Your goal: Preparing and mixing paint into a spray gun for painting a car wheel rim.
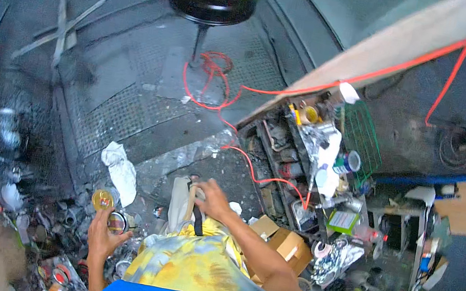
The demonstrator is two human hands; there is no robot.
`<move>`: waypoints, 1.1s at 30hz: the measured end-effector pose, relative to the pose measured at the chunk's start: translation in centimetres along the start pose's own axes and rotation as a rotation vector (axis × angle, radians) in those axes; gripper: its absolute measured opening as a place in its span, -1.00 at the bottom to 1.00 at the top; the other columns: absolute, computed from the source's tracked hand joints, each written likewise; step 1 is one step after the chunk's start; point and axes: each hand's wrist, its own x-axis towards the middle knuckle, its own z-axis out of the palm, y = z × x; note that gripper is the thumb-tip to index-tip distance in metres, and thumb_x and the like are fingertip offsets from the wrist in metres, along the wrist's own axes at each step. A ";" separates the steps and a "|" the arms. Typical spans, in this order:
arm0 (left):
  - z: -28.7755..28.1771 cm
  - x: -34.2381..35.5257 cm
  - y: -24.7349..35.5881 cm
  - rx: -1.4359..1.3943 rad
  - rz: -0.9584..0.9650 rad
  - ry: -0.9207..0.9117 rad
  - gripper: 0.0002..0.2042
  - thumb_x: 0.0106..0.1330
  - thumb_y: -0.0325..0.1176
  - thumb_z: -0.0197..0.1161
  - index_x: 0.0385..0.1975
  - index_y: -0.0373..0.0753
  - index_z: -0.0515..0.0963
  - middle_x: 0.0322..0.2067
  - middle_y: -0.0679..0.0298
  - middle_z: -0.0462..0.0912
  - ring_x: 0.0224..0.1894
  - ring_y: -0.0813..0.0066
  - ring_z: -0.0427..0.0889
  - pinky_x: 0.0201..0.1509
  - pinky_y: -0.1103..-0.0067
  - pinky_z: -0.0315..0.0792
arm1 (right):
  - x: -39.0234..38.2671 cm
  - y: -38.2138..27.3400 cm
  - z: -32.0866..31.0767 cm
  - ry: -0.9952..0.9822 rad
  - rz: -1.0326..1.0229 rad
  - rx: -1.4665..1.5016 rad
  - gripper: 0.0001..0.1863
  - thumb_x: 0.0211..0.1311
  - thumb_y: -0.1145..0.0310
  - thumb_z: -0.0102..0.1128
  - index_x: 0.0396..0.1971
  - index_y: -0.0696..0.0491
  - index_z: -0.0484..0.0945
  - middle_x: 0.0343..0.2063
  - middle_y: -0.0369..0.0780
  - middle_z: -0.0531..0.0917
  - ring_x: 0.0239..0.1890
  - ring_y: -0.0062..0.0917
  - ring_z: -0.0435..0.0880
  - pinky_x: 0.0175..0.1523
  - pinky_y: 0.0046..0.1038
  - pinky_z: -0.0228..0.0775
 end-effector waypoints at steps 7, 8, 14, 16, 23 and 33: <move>3.5 2.0 3.2 0.073 0.159 0.075 -0.26 -0.24 -0.28 0.65 0.07 -0.32 0.54 -0.05 -0.02 0.59 0.10 -0.07 0.55 0.20 0.18 0.43 | -8.5 15.1 -8.4 0.586 0.473 -0.002 -0.66 0.11 0.32 0.49 -0.14 0.12 0.65 -0.29 -0.12 0.62 -0.19 -0.34 0.70 -0.04 -0.29 0.57; 3.7 2.5 4.7 0.083 0.164 0.071 -0.26 -0.24 -0.28 0.65 0.07 -0.32 0.54 -0.05 -0.02 0.59 0.10 -0.07 0.55 0.20 0.18 0.43 | -9.0 16.9 -10.3 0.692 0.483 0.015 -0.68 0.14 0.33 0.47 -0.15 0.13 0.64 -0.30 -0.11 0.63 -0.21 -0.34 0.69 -0.05 -0.28 0.56; 6.1 3.8 11.7 0.044 0.076 -0.040 -0.29 -0.23 -0.30 0.66 0.03 -0.33 0.54 -0.20 0.05 0.61 -0.07 -0.10 0.57 0.18 0.18 0.41 | -3.8 29.8 -21.1 1.057 0.458 -0.291 -0.57 0.18 0.25 0.44 -0.03 0.18 0.60 -0.25 -0.07 0.63 -0.22 -0.20 0.64 -0.01 -0.25 0.49; 6.9 4.2 13.7 -0.028 0.080 -0.005 -0.30 -0.21 -0.31 0.65 0.04 -0.32 0.54 -0.24 0.07 0.60 -0.11 -0.07 0.58 0.10 0.19 0.44 | -1.6 35.4 -23.2 1.014 0.442 -0.383 -0.47 0.18 0.18 0.46 0.01 0.25 0.57 -0.21 -0.06 0.65 -0.19 -0.15 0.67 0.01 -0.23 0.51; 9.3 -0.5 15.4 -0.010 -0.199 0.239 -0.31 -0.15 -0.27 0.65 0.07 -0.29 0.53 -0.13 0.06 0.62 -0.05 -0.02 0.62 0.07 0.26 0.50 | 3.7 44.7 -26.0 0.637 0.531 0.624 -0.61 0.37 0.10 0.35 -0.19 0.17 0.56 -0.42 -0.23 0.64 -0.45 -0.57 0.65 -0.43 -0.50 0.51; 19.4 -13.5 3.7 -0.111 -0.788 0.453 -0.24 -0.14 -0.15 0.67 0.13 -0.24 0.52 -0.02 0.03 0.63 0.03 -0.02 0.65 0.09 0.22 0.54 | -1.0 29.0 -21.7 0.626 0.405 0.359 -0.52 0.44 0.11 0.29 -0.06 0.32 0.53 -0.16 -0.14 0.66 -0.31 -0.48 0.63 -0.13 -0.45 0.59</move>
